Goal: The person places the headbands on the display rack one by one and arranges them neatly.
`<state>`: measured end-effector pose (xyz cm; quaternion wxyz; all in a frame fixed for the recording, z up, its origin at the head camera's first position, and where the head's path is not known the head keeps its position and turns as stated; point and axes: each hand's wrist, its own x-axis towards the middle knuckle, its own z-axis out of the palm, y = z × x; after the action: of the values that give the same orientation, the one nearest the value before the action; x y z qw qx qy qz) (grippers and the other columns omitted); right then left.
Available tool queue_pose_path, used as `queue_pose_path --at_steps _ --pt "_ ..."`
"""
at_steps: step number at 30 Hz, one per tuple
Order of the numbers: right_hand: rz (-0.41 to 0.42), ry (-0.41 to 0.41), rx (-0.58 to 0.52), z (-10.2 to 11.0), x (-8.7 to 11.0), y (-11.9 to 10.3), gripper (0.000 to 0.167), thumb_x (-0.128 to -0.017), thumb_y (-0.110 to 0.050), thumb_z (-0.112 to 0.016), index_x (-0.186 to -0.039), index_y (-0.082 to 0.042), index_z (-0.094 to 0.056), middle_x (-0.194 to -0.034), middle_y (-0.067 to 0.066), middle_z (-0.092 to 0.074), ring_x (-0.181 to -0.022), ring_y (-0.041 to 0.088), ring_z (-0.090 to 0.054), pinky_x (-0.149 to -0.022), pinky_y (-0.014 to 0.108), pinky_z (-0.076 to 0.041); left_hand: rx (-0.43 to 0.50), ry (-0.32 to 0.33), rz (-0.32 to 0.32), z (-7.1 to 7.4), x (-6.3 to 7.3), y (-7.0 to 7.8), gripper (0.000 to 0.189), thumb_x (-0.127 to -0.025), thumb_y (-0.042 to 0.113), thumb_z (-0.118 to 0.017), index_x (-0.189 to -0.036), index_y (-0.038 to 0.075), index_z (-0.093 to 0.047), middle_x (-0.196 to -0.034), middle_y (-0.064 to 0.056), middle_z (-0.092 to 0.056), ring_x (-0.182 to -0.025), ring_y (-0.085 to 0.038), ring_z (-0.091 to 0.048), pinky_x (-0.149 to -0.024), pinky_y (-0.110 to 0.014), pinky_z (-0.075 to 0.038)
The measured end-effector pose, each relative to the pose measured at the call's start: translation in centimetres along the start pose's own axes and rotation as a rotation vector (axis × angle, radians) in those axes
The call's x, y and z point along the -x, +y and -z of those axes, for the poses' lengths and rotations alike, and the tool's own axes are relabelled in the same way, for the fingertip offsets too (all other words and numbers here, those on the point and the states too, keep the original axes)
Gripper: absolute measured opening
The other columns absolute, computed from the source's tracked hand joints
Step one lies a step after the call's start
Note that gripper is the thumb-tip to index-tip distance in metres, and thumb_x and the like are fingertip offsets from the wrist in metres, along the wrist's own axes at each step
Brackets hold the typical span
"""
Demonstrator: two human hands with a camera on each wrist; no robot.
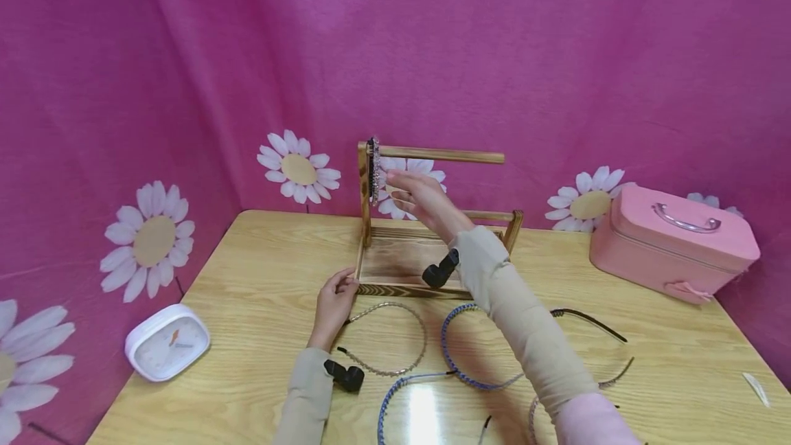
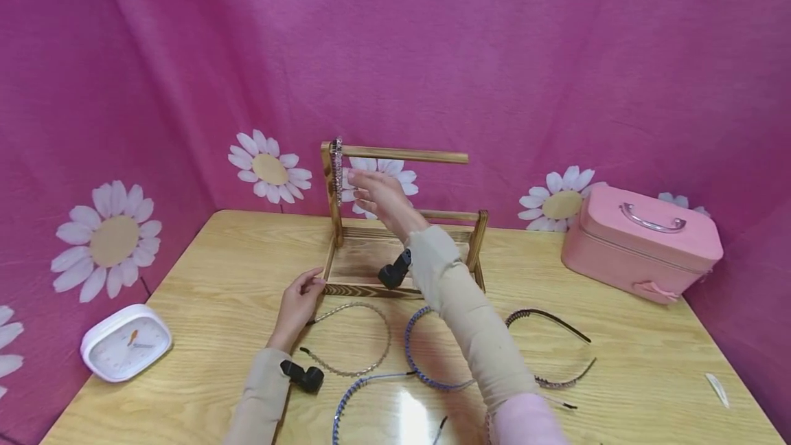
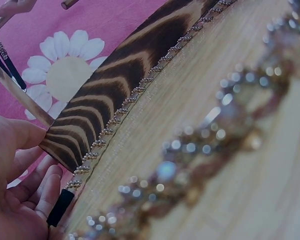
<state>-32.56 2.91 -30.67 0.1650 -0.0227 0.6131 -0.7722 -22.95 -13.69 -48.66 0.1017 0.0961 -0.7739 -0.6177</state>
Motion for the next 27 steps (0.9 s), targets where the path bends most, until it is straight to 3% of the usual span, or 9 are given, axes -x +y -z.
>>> queue_pose_path --at_steps 6,11,16,23,27 --pt "-0.012 -0.077 0.122 2.5 2.2 1.5 0.046 -0.098 -0.010 -0.055 -0.141 0.002 -0.046 -0.103 -0.006 -0.060 -0.082 0.007 -0.056 -0.080 0.020 -0.049 0.006 -0.007 -0.004 0.0 -0.1 0.0 0.031 -0.095 0.008 -0.058 -0.124 0.001 -0.064 -0.108 -0.019 -0.067 -0.081 -0.001 -0.053 -0.077 -0.017 -0.044" --pt "-0.055 -0.165 0.290 5.4 5.0 3.3 0.045 -0.098 -0.011 -0.055 -0.140 0.002 -0.047 -0.115 -0.002 -0.062 -0.089 0.008 -0.058 -0.089 0.026 -0.050 0.010 -0.001 -0.003 0.1 0.1 0.1 0.031 -0.095 0.007 -0.057 -0.124 0.001 -0.064 -0.109 -0.019 -0.067 -0.082 -0.001 -0.054 -0.077 -0.016 -0.044" --pt "-0.092 -0.206 0.423 8.7 7.6 5.1 0.047 -0.097 -0.015 -0.057 -0.139 0.003 -0.048 -0.123 0.001 -0.063 -0.095 0.007 -0.059 -0.089 0.026 -0.052 0.000 0.006 0.005 0.3 0.2 0.1 0.032 -0.095 0.008 -0.057 -0.125 0.001 -0.064 -0.109 -0.018 -0.066 -0.084 -0.003 -0.053 -0.077 -0.017 -0.044" --pt "-0.118 -0.226 0.404 13.6 10.9 7.4 0.048 -0.097 -0.011 -0.056 -0.137 0.014 -0.044 -0.101 -0.012 -0.066 -0.086 0.003 -0.058 -0.079 0.021 -0.052 0.000 0.008 0.001 0.2 0.2 0.1 0.031 -0.095 0.008 -0.058 -0.124 0.000 -0.064 -0.109 -0.019 -0.066 -0.083 -0.003 -0.052 -0.077 -0.016 -0.043" --pt "-0.139 -0.212 0.399 16.4 13.4 8.0 0.043 -0.097 -0.014 -0.057 -0.133 0.009 -0.051 -0.099 -0.012 -0.065 -0.082 0.002 -0.057 -0.076 0.022 -0.052 0.007 0.003 -0.001 0.0 0.3 0.0 0.030 -0.095 0.007 -0.057 -0.123 0.000 -0.064 -0.109 -0.020 -0.067 -0.083 -0.002 -0.052 -0.077 -0.015 -0.043"
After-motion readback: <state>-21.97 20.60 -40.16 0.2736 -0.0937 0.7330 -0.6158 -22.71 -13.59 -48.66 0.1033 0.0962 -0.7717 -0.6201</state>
